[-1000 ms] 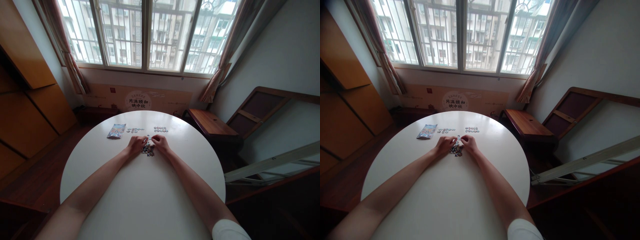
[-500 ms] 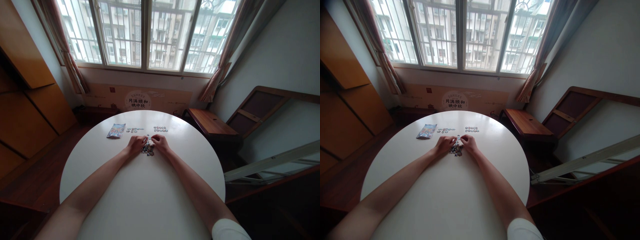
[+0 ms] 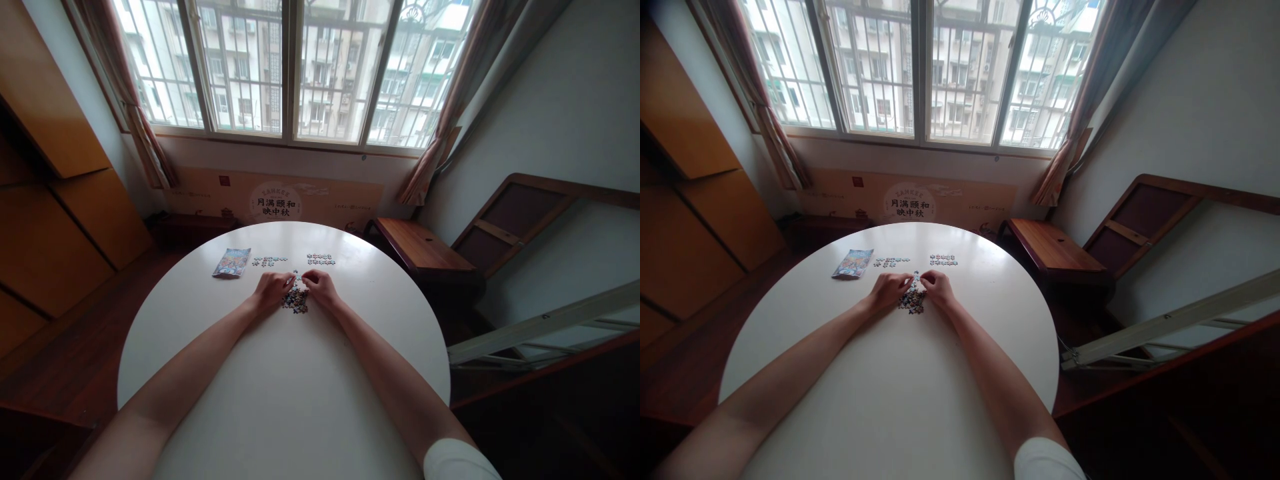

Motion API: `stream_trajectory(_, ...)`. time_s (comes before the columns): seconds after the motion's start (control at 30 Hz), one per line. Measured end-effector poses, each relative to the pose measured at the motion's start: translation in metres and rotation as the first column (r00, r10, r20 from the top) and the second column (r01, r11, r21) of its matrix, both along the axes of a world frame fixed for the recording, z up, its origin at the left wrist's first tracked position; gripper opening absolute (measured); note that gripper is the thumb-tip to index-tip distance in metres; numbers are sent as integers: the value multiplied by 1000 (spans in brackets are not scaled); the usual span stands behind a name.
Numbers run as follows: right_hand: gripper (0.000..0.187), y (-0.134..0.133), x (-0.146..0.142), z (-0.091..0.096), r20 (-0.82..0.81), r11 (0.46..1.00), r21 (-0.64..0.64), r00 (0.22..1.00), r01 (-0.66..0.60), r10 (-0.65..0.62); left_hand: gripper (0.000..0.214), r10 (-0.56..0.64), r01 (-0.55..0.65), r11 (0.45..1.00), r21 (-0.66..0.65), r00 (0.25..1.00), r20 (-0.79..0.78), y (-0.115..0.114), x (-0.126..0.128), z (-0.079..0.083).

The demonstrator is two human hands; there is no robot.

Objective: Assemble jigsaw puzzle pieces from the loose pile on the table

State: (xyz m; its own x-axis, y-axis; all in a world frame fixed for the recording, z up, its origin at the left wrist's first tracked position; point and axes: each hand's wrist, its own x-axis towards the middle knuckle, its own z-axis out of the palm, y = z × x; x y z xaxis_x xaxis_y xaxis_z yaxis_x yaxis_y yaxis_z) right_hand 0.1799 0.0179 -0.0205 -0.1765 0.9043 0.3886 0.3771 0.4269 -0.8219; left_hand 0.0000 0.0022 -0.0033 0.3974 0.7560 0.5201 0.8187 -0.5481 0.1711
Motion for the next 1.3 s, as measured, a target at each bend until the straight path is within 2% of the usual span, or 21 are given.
stream_trajectory(0.53, 19, -2, -1, 5, 32, 1000, 20, 999, 2, -3, 32, 2, -2, 1000, 16, 1000, 6, 1, 0, -1)
stream_trajectory(0.97, 18, -3, -1, 5, -27, 1000, -13, 1000, -1, 1, 33, 9, -5, 999, -46, 996, 84, -2, 1, 3)
stream_trajectory(1.3, 16, -1, -2, 4, -54, 1000, -10, 999, -3, 3, 39, 7, -1, 997, -77, 997, 79, -1, 0, 3)
